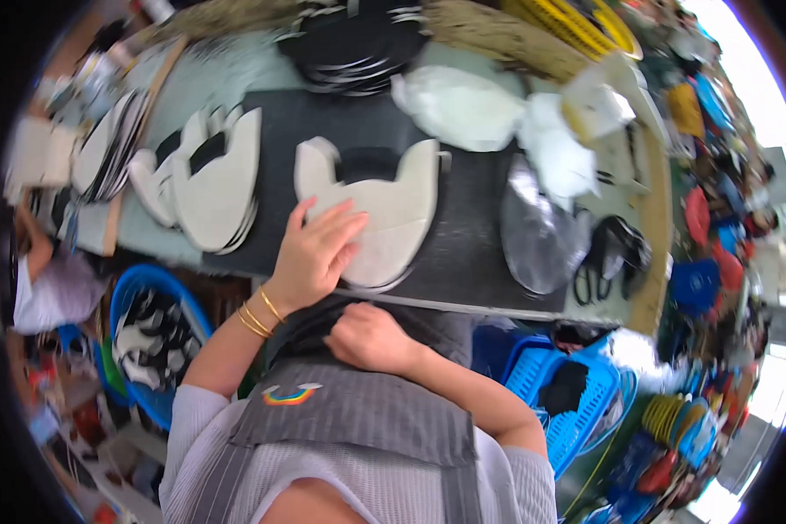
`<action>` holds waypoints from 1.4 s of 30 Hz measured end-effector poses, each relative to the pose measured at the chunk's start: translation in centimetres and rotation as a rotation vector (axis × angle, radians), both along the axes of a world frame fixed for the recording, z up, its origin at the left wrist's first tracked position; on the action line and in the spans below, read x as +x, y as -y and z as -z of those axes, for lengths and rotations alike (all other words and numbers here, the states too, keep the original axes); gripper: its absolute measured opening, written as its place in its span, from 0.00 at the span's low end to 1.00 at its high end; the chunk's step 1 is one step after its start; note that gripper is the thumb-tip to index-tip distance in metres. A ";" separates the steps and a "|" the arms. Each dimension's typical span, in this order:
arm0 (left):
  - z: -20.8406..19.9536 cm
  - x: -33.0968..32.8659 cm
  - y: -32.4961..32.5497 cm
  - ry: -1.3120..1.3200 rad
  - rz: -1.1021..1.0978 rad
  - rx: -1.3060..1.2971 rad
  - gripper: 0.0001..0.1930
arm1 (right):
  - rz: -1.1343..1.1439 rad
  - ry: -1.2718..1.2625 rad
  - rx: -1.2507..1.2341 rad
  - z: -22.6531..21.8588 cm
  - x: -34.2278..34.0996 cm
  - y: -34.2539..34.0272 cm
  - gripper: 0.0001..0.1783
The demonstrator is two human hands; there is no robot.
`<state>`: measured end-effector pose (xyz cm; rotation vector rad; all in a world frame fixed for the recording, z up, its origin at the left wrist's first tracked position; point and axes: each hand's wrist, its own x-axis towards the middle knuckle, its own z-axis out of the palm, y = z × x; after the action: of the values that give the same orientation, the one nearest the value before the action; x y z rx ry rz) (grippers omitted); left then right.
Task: Assembling shoe components by aligning and pressing a white lining onto a black shoe upper piece.
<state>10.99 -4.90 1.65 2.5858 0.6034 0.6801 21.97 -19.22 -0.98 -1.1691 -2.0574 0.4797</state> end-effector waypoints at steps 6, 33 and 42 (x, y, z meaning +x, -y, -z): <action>1.1 3.3 1.4 -0.212 0.268 0.075 0.25 | 0.161 -0.163 -0.290 -2.9 4.8 2.4 0.08; 2.2 31.0 -2.1 -0.070 0.376 0.225 0.23 | 1.282 -0.500 0.044 -5.8 36.3 -2.4 0.12; -2.9 30.1 -0.9 0.506 0.216 -1.063 0.22 | 1.213 -0.346 0.251 -9.2 26.8 -3.9 0.05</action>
<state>41.13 -4.04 4.54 1.3979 0.3529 0.6513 48.80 -15.29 8.22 -1.7386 -0.8117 -0.1709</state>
